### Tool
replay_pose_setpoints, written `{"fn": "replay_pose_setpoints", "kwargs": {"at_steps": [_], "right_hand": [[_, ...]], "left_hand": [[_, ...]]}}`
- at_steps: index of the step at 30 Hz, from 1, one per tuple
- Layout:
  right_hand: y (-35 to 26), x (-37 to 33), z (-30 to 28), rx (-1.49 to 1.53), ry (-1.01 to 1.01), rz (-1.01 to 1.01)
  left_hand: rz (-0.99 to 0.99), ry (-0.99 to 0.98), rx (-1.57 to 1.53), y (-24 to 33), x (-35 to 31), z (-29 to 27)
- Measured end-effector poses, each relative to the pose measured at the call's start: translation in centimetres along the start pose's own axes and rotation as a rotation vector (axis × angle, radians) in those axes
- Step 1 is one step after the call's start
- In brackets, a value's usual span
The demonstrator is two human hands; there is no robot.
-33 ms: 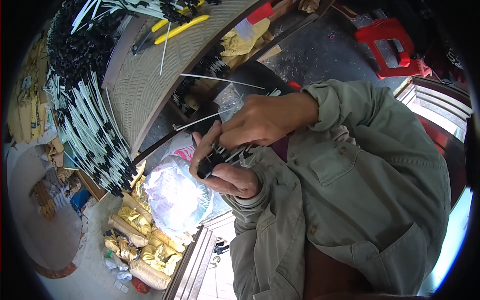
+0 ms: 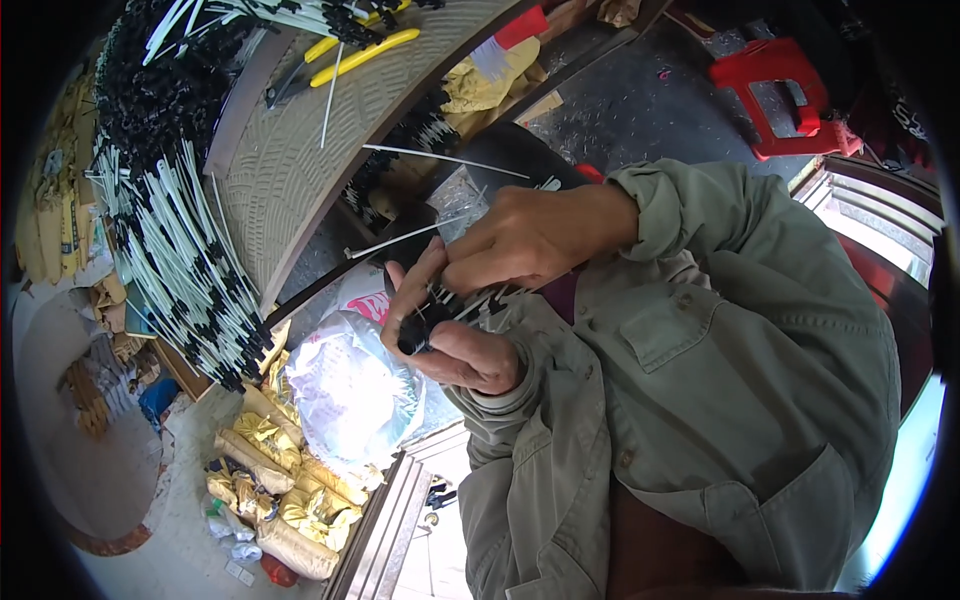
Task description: Assembling zipper components onto strips and securing them using pliers in a factory setting.
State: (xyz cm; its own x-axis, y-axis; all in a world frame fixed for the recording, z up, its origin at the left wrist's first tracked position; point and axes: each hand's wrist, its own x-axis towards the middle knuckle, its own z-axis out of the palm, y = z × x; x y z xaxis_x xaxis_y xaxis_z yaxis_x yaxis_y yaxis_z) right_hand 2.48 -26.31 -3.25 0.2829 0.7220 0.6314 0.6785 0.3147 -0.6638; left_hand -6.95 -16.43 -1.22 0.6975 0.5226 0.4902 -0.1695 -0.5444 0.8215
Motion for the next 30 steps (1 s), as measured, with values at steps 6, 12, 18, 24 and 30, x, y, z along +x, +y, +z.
{"fn": "replay_pose_setpoints", "kwargs": {"at_steps": [6, 12, 18, 24, 30], "right_hand": [[-1.3, 0.0, -0.9, -0.026, -0.108, 0.061], [-0.9, 0.0, -1.4, 0.165, -0.175, 0.255], [0.5, 2.8, -4.8, -0.237, 0.3, 0.446], [5.7, 12.5, -6.2, -1.138, 0.107, 0.011], [10.9, 14.4, -5.5, -1.259, -0.407, 0.13]], "left_hand": [[0.079, -0.069, -0.076, -0.2, -0.2, -0.4], [-0.03, -0.044, -0.24, -0.4, 0.2, -0.2], [-0.127, 0.145, -0.295, -2.1, 0.9, -1.6], [-0.086, -0.117, -0.254, -0.6, 0.7, -2.2], [-0.056, -0.208, -0.138, -1.0, -0.4, -3.4]]}}
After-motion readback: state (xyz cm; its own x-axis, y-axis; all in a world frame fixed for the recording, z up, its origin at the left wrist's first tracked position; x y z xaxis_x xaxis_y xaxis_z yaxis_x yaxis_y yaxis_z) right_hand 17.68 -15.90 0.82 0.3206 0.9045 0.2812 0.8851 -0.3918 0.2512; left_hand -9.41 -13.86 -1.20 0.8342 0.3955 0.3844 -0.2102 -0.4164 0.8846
